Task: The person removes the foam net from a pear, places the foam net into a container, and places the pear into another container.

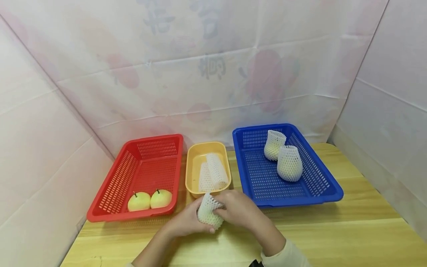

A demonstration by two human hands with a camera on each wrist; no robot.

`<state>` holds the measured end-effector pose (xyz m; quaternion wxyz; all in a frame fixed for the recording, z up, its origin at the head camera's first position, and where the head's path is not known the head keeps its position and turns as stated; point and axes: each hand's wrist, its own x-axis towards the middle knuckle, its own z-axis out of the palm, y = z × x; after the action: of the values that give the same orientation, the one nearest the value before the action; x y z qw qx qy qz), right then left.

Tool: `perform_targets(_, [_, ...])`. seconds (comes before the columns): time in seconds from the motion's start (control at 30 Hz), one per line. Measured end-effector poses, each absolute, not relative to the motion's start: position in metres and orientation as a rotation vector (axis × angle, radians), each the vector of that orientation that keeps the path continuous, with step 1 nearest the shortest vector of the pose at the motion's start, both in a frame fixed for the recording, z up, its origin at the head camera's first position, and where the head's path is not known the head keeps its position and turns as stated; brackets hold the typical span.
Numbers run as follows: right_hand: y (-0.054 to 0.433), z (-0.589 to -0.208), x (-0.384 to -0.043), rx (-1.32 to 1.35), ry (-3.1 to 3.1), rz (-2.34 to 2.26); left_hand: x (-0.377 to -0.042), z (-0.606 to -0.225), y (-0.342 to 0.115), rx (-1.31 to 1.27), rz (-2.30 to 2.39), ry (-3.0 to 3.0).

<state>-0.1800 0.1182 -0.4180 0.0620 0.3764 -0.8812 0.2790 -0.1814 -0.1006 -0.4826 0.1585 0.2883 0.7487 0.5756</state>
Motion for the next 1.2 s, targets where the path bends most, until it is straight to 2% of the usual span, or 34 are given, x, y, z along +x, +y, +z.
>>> perform_targets(0.3, [0.111,-0.421,-0.177,1.086,-2.732,0.808,-0.181,-0.474,-0.112,0.751,1.639,2.143])
perform_targets(0.57, [0.111,-0.418,-0.175,0.918,-2.894,0.956,-0.179,-0.466,-0.118,0.729,1.576,2.217])
perform_targets(1.2, [0.113,-0.417,-0.178,0.98,-2.644,1.032,-0.177,-0.47,-0.112,0.737,1.659,2.306])
